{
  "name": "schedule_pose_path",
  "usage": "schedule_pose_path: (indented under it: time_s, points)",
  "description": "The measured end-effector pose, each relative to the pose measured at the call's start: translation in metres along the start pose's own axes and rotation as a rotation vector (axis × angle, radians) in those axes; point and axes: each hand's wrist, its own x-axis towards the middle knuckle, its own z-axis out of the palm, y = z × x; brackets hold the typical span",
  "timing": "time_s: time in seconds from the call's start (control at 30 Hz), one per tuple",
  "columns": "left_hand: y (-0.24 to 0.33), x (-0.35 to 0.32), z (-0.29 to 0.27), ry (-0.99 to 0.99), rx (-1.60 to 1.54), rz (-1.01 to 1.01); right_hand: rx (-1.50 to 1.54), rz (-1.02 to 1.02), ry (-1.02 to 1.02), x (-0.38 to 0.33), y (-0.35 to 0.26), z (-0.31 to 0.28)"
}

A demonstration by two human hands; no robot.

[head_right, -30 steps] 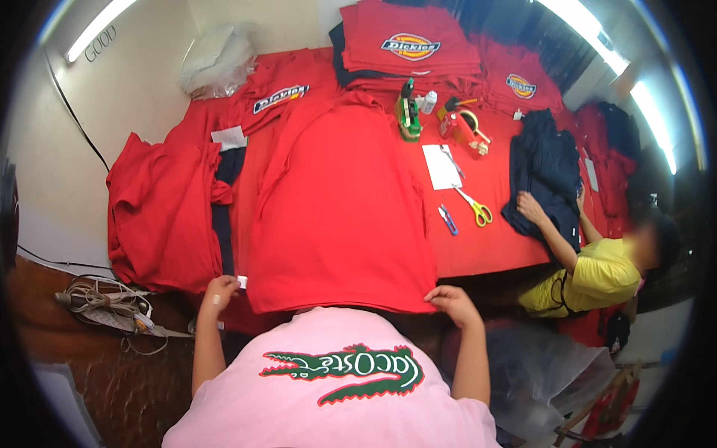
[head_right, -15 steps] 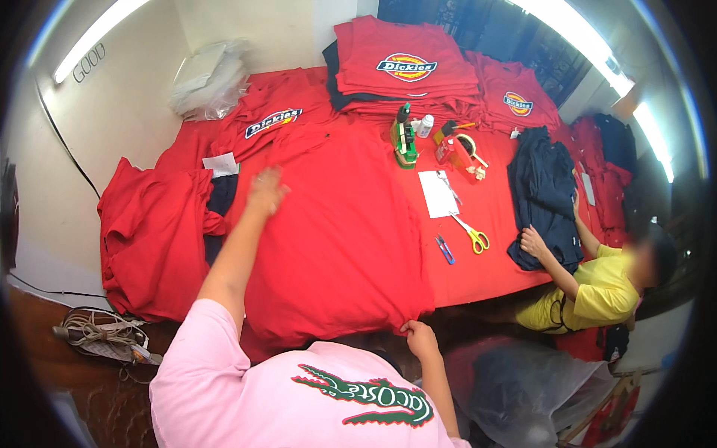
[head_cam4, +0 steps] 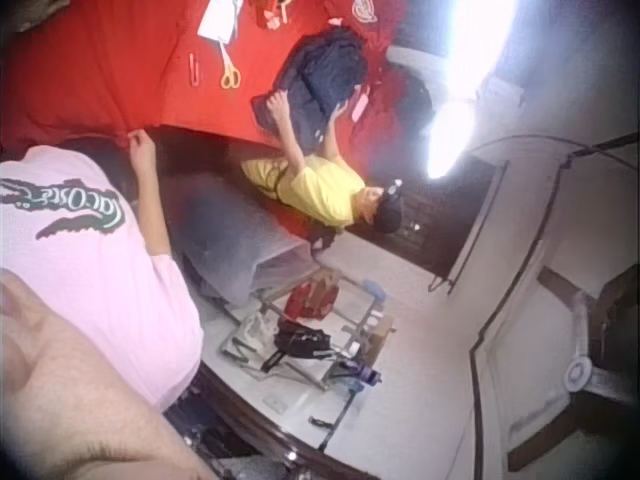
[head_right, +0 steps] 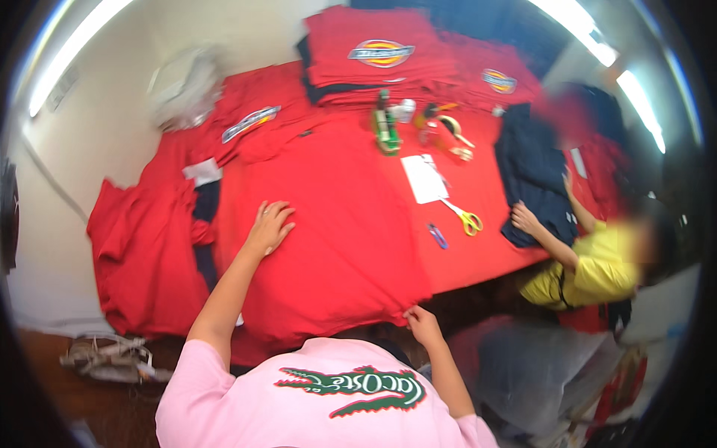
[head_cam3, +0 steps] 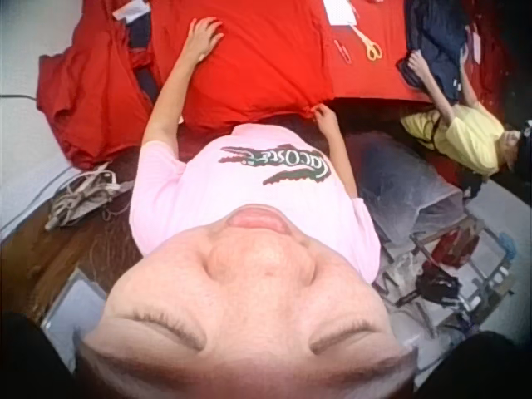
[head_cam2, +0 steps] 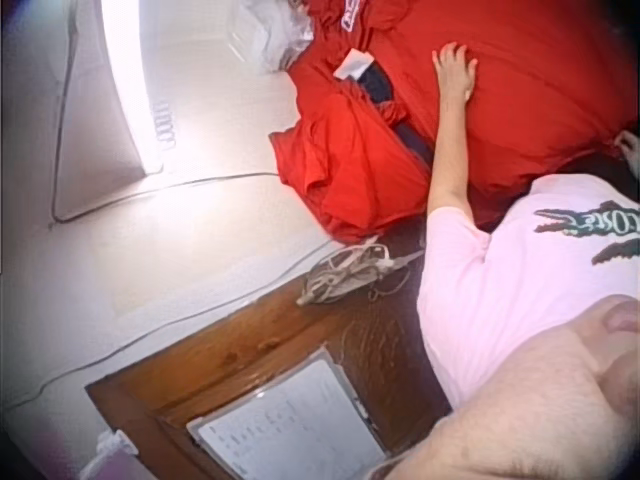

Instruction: The person picks up red t-shirts, trims loose threads with a blade, folds them, and stacks them into a bag.

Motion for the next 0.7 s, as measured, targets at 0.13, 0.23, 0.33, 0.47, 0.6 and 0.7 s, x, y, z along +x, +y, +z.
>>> schedule_pose_path:
  time_s: [0.13,0.23,0.33,0.47,0.6,0.7]
  points:
    - [-0.032,0.037,0.02,-0.058,0.137,-0.143,-0.202,-0.12,0.047,0.014,-0.026,-0.012]
    - [-0.08,0.086,0.018,-0.258,0.305,-0.127,-0.241,-0.12,0.086,-0.002,-0.048,-0.012]
    - [-0.09,0.168,-0.014,-0.499,0.437,-0.234,-0.266,-0.16,0.161,-0.018,-0.02,-0.005]
    - [-0.126,0.223,-0.069,0.374,0.386,-0.541,-0.139,-0.048,0.119,-0.033,-0.032,-0.01]
    - [-0.08,0.215,-0.061,0.426,0.146,-0.385,0.058,0.04,0.129,-0.037,-0.02,-0.009]
    - [0.05,0.128,-0.004,0.225,0.069,-0.132,0.025,-0.003,0.183,-0.039,-0.009,-0.005]
